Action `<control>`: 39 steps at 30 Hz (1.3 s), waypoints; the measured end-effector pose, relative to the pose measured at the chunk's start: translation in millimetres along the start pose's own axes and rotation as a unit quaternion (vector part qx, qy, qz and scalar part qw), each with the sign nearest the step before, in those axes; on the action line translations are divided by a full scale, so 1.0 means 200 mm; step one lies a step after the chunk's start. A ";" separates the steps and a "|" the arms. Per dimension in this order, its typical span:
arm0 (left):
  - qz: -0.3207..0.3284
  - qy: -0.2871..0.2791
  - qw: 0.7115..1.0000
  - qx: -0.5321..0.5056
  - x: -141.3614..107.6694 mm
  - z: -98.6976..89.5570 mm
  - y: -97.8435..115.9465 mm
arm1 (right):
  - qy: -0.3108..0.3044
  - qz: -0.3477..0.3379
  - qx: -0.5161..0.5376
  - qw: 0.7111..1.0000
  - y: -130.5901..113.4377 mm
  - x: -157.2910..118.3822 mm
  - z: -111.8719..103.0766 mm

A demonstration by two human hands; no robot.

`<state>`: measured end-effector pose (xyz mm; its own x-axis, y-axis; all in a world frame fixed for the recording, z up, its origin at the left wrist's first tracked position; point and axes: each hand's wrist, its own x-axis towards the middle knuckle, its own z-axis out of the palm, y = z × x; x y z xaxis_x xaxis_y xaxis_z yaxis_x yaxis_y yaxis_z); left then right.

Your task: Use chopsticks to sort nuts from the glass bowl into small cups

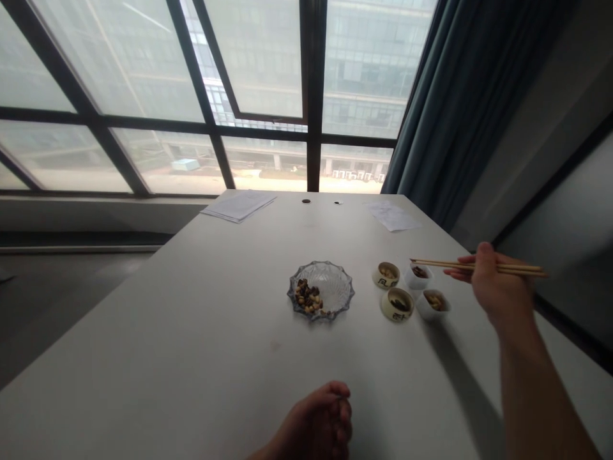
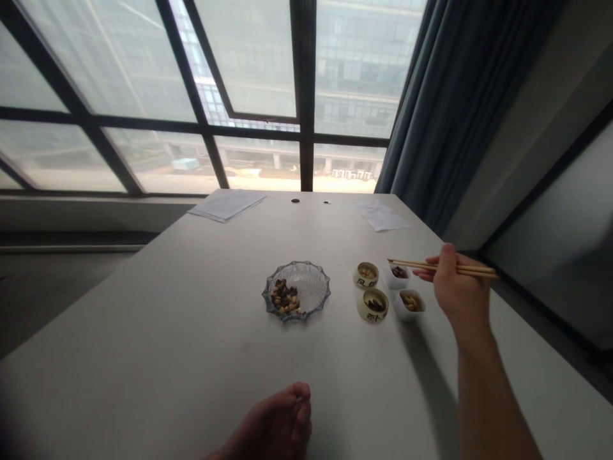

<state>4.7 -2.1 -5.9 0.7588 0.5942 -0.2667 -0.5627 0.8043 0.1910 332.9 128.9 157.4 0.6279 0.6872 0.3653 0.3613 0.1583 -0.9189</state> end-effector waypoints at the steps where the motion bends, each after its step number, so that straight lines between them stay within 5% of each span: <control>1: -0.001 0.001 1.000 -0.004 0.00 0.00 0.00 | 0.008 0.014 -0.009 1.000 0.03 0.03 -0.02; 7: 0.000 0.008 1.000 -0.018 -0.01 0.02 0.02 | -0.021 0.025 0.004 0.999 0.10 0.09 -0.01; 13: 0.003 0.012 1.000 -0.025 -0.02 0.03 0.00 | -0.040 -0.020 0.052 0.998 -0.01 -0.04 0.07; 18: -0.001 0.010 1.000 -0.024 -0.02 0.02 0.01 | -0.223 0.027 0.088 0.971 -0.14 -0.31 0.24; 24: -0.006 0.011 1.000 -0.017 -0.02 0.03 0.01 | -0.385 0.047 0.072 0.919 -0.07 -0.57 0.42; 39: 0.013 0.027 0.999 -0.013 -0.02 0.04 0.00 | -0.343 0.060 0.077 0.934 -0.04 -0.64 0.46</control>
<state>4.3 -4.6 2.3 0.7253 0.6133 -0.3129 -0.5912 0.7876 0.1735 186.8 105.6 104.5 0.0499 0.9909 0.1254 0.1798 0.1146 -0.9770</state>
